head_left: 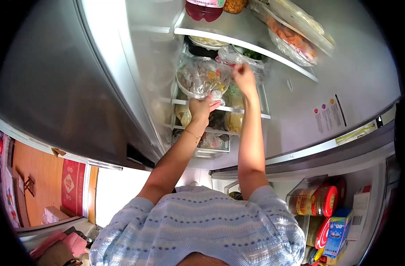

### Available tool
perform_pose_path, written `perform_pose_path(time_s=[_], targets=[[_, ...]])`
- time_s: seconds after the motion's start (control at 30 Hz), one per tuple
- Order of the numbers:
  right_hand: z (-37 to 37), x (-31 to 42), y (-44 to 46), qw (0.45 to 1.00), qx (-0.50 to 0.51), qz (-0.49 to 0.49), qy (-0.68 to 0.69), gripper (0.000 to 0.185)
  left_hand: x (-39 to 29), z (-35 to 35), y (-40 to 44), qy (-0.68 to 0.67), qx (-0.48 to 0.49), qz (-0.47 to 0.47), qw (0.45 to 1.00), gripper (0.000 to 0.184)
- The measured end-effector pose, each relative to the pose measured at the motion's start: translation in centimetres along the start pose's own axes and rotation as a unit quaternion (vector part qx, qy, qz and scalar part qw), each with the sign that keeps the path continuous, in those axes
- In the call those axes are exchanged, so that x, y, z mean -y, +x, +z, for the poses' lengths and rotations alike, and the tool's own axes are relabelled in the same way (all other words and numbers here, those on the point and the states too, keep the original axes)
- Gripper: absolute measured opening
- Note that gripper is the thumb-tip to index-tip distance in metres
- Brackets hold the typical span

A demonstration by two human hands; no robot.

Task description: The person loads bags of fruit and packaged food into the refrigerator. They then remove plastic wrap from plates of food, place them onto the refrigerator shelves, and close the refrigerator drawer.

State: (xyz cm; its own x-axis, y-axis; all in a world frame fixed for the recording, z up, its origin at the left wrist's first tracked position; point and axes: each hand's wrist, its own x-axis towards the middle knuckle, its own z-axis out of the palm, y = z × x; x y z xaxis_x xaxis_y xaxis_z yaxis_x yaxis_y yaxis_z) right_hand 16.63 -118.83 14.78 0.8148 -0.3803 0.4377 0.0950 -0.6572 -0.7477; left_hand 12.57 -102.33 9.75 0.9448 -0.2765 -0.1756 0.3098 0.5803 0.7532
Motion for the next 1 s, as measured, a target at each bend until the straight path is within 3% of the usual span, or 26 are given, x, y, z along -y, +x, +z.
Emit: perform_pose_path(time_s=[0.03,0.1,0.13,0.2,0.3,0.33,0.4,0.47,0.57,0.67,0.73,0.8,1.0], targets=[[1.8,-0.4,2.2,0.996,-0.044,-0.041,0.066,0.008,0.0,0.1,0.0,-0.005,-0.007,-0.011,1.000,0.025],[3.5,2.5,5.2,0.912,0.144,0.193,0.331,0.017,0.6,0.3,0.7,0.001,-0.025,-0.012,1.000,0.026],[5.0,2.6,6.6,0.912,0.146,0.191,0.332,0.017,0.8,0.3,1.0,0.001,-0.025,-0.010,1.000,0.026],[8.0,2.3,8.8,0.767,0.156,0.379,0.494,0.023,0.9,0.5,1.5,-0.041,-0.063,-0.003,0.997,0.024],[10.4,1.7,10.2,0.721,0.082,0.328,0.605,0.026,1.1,0.5,2.6,-0.042,-0.078,0.011,0.996,0.025],[10.8,1.7,10.6,0.721,0.086,0.327,0.605,0.026,1.3,0.4,3.1,-0.057,-0.089,0.015,0.994,0.026],[11.7,1.5,10.9,0.770,0.038,0.308,0.557,0.026,1.3,-0.1,3.5,-0.044,-0.070,0.038,0.996,0.025],[12.1,1.2,11.4,0.746,0.021,0.309,0.590,0.026,1.1,-0.3,4.0,-0.030,-0.049,0.061,0.997,0.024],[11.0,2.6,10.4,0.786,-0.001,0.310,0.535,0.025,1.5,-0.9,6.0,-0.062,-0.044,0.089,0.993,0.020],[10.4,1.0,10.2,0.771,0.071,0.291,0.561,0.026,1.5,-1.8,7.8,-0.023,-0.076,0.078,0.994,0.019],[8.2,2.4,8.2,0.762,0.058,0.304,0.569,0.025,0.6,-1.4,7.3,0.014,-0.088,0.062,0.994,0.017],[6.0,3.2,6.3,0.716,0.084,0.313,0.619,0.027,-0.3,-1.1,6.4,0.028,-0.086,0.057,0.994,0.016],[0.8,4.0,-2.6,0.742,0.065,0.297,0.598,0.023,0.8,-2.2,6.5,-0.015,-0.030,0.048,0.998,0.028]])
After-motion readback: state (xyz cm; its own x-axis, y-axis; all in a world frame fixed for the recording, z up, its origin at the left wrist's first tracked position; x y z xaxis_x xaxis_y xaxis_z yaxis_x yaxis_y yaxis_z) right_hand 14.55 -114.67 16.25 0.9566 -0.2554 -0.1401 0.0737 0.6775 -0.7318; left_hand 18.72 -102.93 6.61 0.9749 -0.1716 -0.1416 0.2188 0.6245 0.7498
